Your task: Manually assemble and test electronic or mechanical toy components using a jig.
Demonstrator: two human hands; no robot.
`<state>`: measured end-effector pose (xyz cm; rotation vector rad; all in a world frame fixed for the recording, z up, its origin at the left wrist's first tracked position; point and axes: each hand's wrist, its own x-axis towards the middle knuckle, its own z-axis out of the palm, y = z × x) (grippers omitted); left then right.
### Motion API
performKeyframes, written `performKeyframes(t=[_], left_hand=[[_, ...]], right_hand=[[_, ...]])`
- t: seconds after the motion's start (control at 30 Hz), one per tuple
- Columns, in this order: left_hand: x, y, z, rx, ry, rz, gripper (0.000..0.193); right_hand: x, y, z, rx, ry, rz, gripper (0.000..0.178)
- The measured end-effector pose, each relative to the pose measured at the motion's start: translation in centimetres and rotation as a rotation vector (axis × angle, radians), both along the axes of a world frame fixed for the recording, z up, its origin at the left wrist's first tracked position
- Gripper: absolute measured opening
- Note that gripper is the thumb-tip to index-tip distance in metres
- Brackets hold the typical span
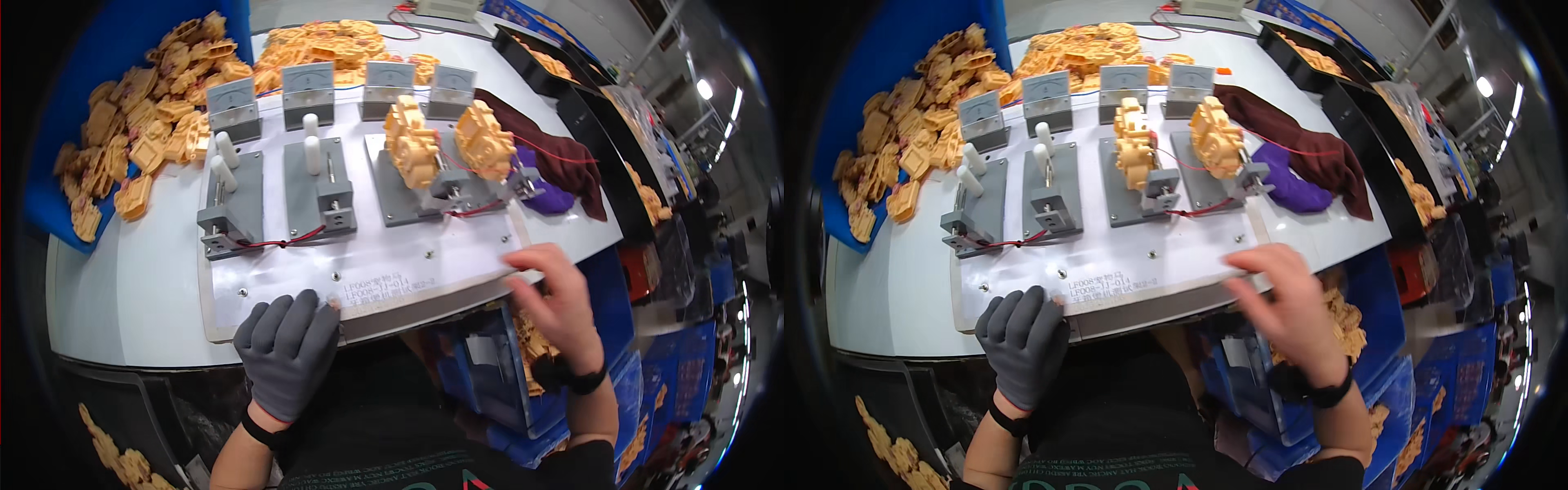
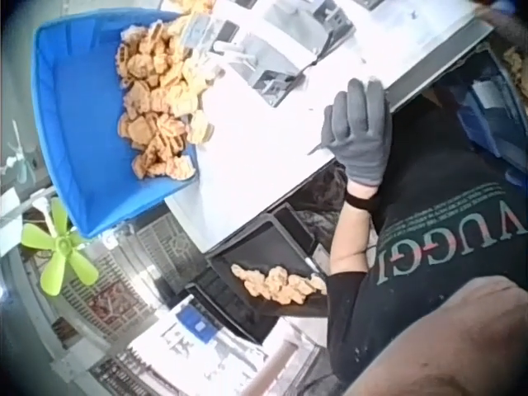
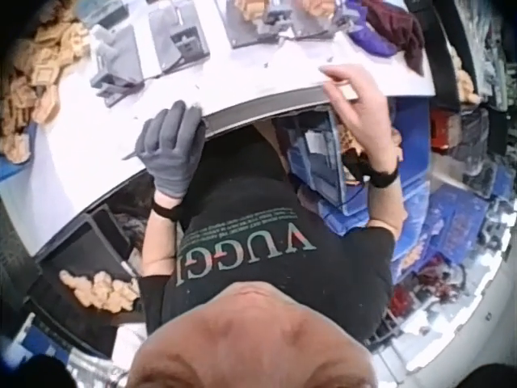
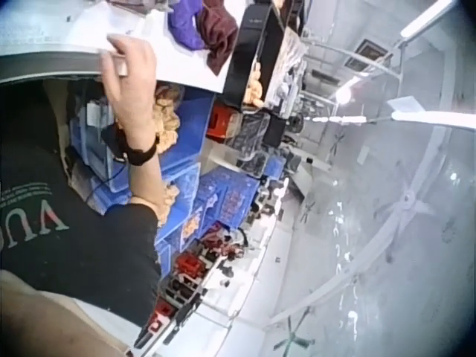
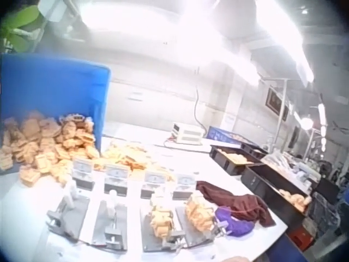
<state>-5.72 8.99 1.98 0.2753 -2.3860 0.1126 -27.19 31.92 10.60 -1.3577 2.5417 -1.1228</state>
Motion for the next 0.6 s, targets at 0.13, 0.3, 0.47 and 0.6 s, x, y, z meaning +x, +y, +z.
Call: performKeyframes(t=[0.13, 0.3, 0.47, 0.6], left_hand=[[-0.1, -0.3, -0.1, 0.037, 0.044, -0.045, 0.036], [0.4, -0.2, -0.4, -0.027, -0.022, -0.026, 0.031], [0.7, -0.2, -0.6, -0.064, -0.063, 0.001, 0.025], [0.7, -0.1, -0.4, -0.081, -0.102, 0.033, 0.024]], right_hand=[[-0.7, -6.2, -1.6, 0.009, 0.207, 0.313, 0.018], [-1.6, -6.8, -2.9, 0.003, 0.113, 0.298, 0.013], [-1.7, -6.9, -2.8, 0.027, 0.107, 0.261, 0.014], [-2.1, -7.0, -3.1, -0.015, 0.117, 0.286, 0.014]])
